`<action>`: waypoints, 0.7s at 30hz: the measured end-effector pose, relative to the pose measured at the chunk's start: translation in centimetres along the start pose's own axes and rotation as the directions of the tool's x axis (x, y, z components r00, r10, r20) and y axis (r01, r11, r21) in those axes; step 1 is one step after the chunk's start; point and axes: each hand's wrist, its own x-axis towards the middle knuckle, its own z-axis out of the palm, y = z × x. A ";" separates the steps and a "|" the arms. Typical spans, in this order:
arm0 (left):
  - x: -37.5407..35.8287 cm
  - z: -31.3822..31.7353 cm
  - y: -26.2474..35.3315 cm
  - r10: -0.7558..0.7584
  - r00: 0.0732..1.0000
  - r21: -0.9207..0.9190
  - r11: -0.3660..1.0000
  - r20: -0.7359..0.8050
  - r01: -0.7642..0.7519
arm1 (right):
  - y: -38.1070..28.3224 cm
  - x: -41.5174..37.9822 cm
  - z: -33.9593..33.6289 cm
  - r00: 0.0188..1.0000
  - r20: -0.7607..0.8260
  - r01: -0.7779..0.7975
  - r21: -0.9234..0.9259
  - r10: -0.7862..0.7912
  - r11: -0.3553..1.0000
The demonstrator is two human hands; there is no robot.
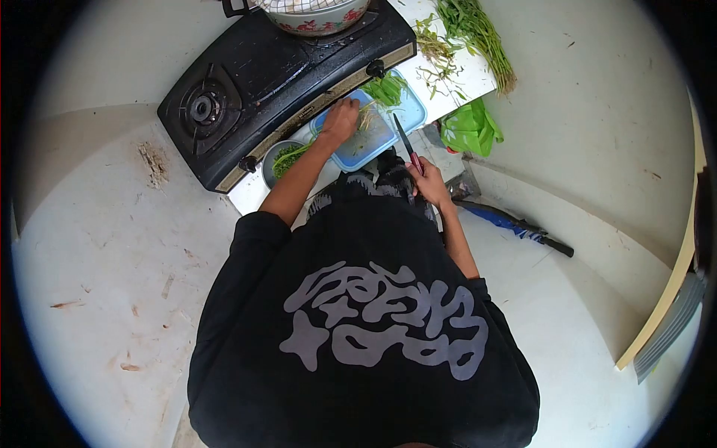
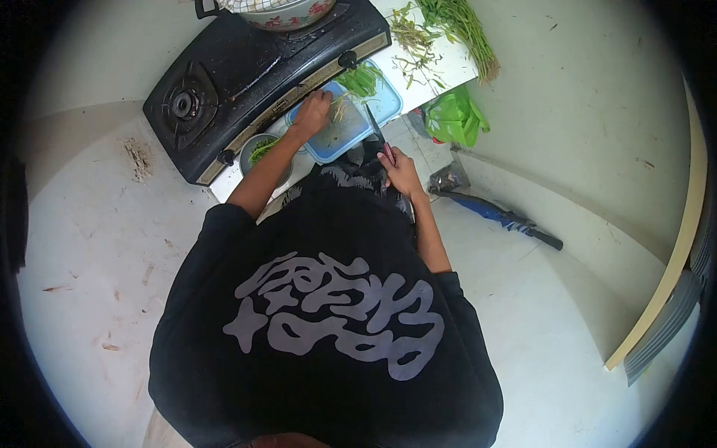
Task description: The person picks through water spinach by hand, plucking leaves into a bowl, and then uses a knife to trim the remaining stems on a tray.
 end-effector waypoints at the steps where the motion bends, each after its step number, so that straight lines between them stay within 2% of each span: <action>1: -0.2 0.1 -0.1 0.012 1.000 0.004 1.000 -0.026 -0.012 | 0.1 0.0 0.2 1.000 -0.008 -0.002 0.023 0.002 1.000; 6: -1.4 -1.3 -0.8 0.038 0.990 -0.025 0.999 -0.137 -0.042 | -0.8 0.7 0.6 0.998 -0.042 0.042 0.036 -0.040 0.998; 9: -3.0 -3.8 -0.5 -0.005 0.974 -0.077 0.997 -0.227 -0.013 | -1.1 1.7 0.8 0.992 -0.058 0.111 0.052 -0.108 0.993; 11: -4.2 -5.7 -0.3 -0.084 0.948 -0.299 0.954 -0.306 -0.012 | -2.0 2.3 1.0 0.986 -0.058 0.162 0.063 -0.158 0.985; 12: -4.9 -7.0 0.1 -0.108 0.941 -0.325 0.946 -0.320 -0.002 | -2.3 2.8 1.2 0.984 -0.055 0.174 0.065 -0.171 0.983; 14: -6.1 -8.8 0.2 -0.144 0.943 -0.359 0.933 -0.299 0.029 | -2.8 3.6 1.5 0.975 -0.037 0.221 0.159 -0.218 0.962; 16: -6.6 -9.4 -0.2 -0.177 0.946 -0.397 0.916 -0.271 0.057 | -3.4 4.4 1.7 0.977 -0.025 0.213 0.167 -0.212 0.963; 18: -6.8 -9.3 -0.6 -0.137 0.959 -0.457 0.889 -0.250 0.008 | -4.0 5.0 2.0 0.979 -0.015 0.201 0.173 -0.202 0.964; 21: -5.9 -8.2 -1.5 -0.052 0.967 -0.418 0.907 -0.250 -0.060 | -4.3 5.7 2.7 0.980 -0.020 0.198 0.229 -0.199 0.953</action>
